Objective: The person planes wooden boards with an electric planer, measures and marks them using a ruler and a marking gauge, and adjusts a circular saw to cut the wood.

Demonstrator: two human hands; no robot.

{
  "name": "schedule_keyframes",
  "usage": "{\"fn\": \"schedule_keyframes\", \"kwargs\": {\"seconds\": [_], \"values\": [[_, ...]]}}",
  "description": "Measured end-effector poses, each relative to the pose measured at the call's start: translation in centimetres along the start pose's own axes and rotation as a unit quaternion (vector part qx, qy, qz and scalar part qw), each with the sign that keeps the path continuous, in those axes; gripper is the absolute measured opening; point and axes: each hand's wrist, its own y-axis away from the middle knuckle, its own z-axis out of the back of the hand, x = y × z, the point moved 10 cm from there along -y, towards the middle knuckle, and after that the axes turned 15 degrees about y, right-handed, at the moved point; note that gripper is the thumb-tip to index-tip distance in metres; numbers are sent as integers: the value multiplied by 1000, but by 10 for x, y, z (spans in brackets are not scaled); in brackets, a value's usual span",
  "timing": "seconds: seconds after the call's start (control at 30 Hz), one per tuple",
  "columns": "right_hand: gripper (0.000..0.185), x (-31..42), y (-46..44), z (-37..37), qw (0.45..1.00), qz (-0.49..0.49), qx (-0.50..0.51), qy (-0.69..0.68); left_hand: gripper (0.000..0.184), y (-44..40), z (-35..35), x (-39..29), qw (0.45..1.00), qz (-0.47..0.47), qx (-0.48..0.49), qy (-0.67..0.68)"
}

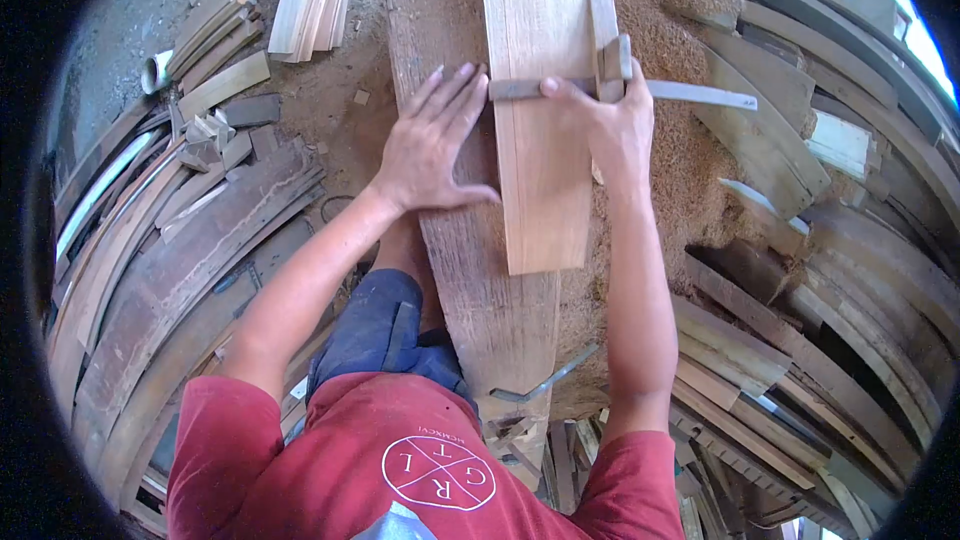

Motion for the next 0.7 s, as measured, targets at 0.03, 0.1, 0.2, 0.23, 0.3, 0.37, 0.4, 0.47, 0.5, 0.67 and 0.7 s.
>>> {"fn": "schedule_keyframes", "kwargs": {"seconds": [0.03, 0.1, 0.2, 0.23, 0.3, 0.37, 0.4, 0.47, 0.5, 0.67, 0.7], "values": [[81, 10, -13, 4, 999, 5, -19, 41, 122, -1, 2, -5, 1000, -9, 24, 2], [76, 26, -42, 1, 999, 22, -21, 36, 97, -4, 7, -5, 994, 0, 11, 105], [73, 53, -79, -4, 999, 37, -17, 28, 85, -5, 6, -7, 997, -28, 33, 58], [74, 61, -89, -4, 998, 47, -24, 21, 74, -5, 6, -6, 997, -9, 41, 69], [78, 76, -118, -6, 998, 59, -23, 18, 74, -6, 5, -5, 997, -5, 46, 69], [80, 95, -143, -7, 997, 66, -21, 21, 74, -5, 4, -3, 996, -1, 55, 71], [81, 106, -157, -7, 997, 76, -22, 23, 74, -4, 3, -4, 996, -2, 58, 71], [88, 110, -193, -18, 995, 93, -19, -6, 73, -4, 2, -2, 996, -5, 55, 71], [92, 117, -202, -19, 993, 107, -52, 22, 72, -5, 3, -2, 996, -11, 49, 73], [93, 138, -223, -3, 991, 106, -75, -29, 68, -5, -4, -2, 996, -24, 65, 56], [93, 140, -208, 10, 991, 99, -85, -35, 66, -4, -2, -2, 997, -19, 52, 58]]}}
